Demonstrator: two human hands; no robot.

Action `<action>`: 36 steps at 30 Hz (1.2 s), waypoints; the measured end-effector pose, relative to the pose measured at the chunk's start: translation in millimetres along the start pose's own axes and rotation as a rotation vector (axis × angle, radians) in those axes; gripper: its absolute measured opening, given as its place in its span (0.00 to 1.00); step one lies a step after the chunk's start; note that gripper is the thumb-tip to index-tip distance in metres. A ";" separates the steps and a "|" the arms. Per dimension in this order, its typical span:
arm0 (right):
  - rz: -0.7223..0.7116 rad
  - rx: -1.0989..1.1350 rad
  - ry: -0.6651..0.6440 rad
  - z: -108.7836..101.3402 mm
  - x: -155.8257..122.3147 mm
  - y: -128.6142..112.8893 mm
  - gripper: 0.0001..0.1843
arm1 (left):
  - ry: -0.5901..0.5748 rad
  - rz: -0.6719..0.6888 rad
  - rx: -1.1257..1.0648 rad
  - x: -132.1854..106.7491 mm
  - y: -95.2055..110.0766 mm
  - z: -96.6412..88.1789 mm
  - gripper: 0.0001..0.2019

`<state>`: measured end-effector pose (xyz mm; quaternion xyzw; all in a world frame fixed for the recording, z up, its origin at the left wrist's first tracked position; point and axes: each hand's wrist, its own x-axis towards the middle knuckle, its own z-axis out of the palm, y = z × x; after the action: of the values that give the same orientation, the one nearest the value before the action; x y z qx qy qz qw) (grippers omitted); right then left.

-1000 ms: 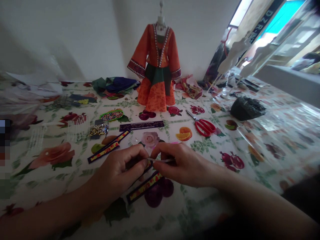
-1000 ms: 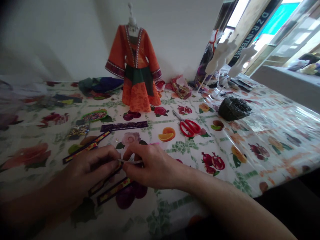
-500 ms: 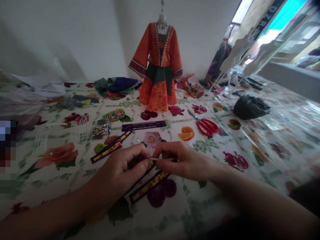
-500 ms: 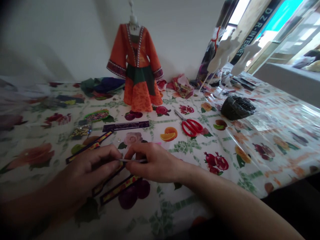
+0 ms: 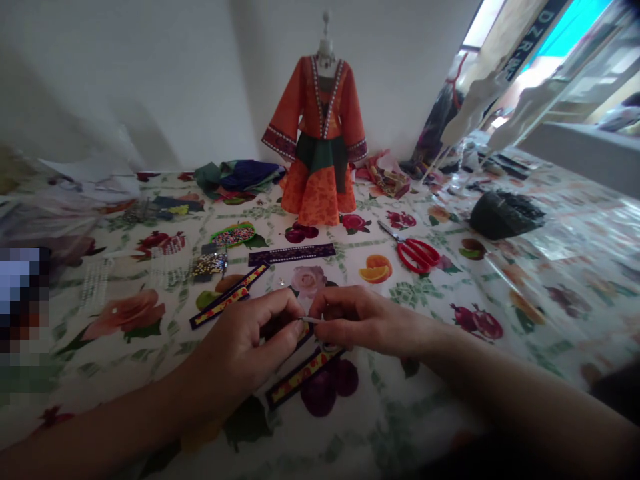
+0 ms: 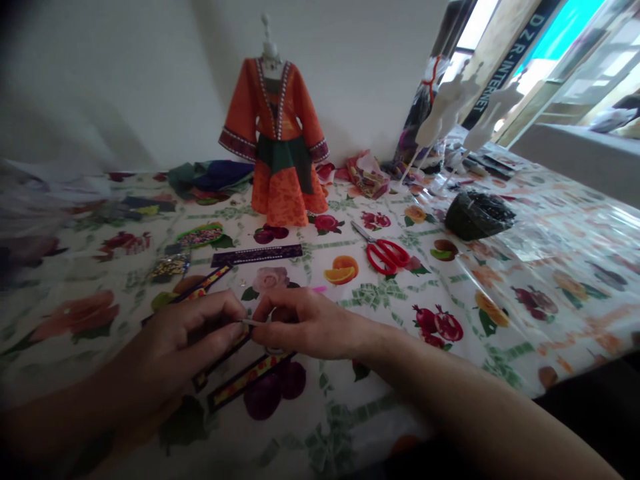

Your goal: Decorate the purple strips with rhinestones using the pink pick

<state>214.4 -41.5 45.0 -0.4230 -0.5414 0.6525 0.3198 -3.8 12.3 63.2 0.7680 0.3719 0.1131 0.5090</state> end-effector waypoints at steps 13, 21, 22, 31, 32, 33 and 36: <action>0.048 0.009 0.025 2.6 0.7 0.0 0.11 | -0.014 0.053 0.026 2.1 -7.2 -1.7 0.12; 0.034 0.042 0.002 4.1 2.8 2.9 0.22 | -0.019 0.091 0.041 1.2 -7.5 -1.1 0.11; 0.035 0.041 0.005 4.3 2.8 2.7 0.22 | -0.017 0.097 0.044 1.0 -7.8 -1.2 0.11; 0.052 0.032 0.001 5.0 3.0 1.3 0.20 | -0.025 0.109 0.073 2.2 -9.3 -2.0 0.09; 0.052 0.034 0.000 5.0 3.2 1.6 0.21 | -0.025 0.107 0.072 2.5 -9.4 -1.9 0.09; 0.051 0.035 0.000 5.0 3.4 1.9 0.21 | -0.025 0.107 0.071 2.7 -9.5 -1.8 0.09; 0.043 0.037 -0.003 4.7 4.2 2.7 0.20 | -0.033 0.105 0.070 1.9 -9.8 -1.4 0.08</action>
<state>208.4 -40.5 41.7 -0.4278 -0.5205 0.6696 0.3126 -7.7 16.6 55.0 0.8056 0.3263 0.1140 0.4812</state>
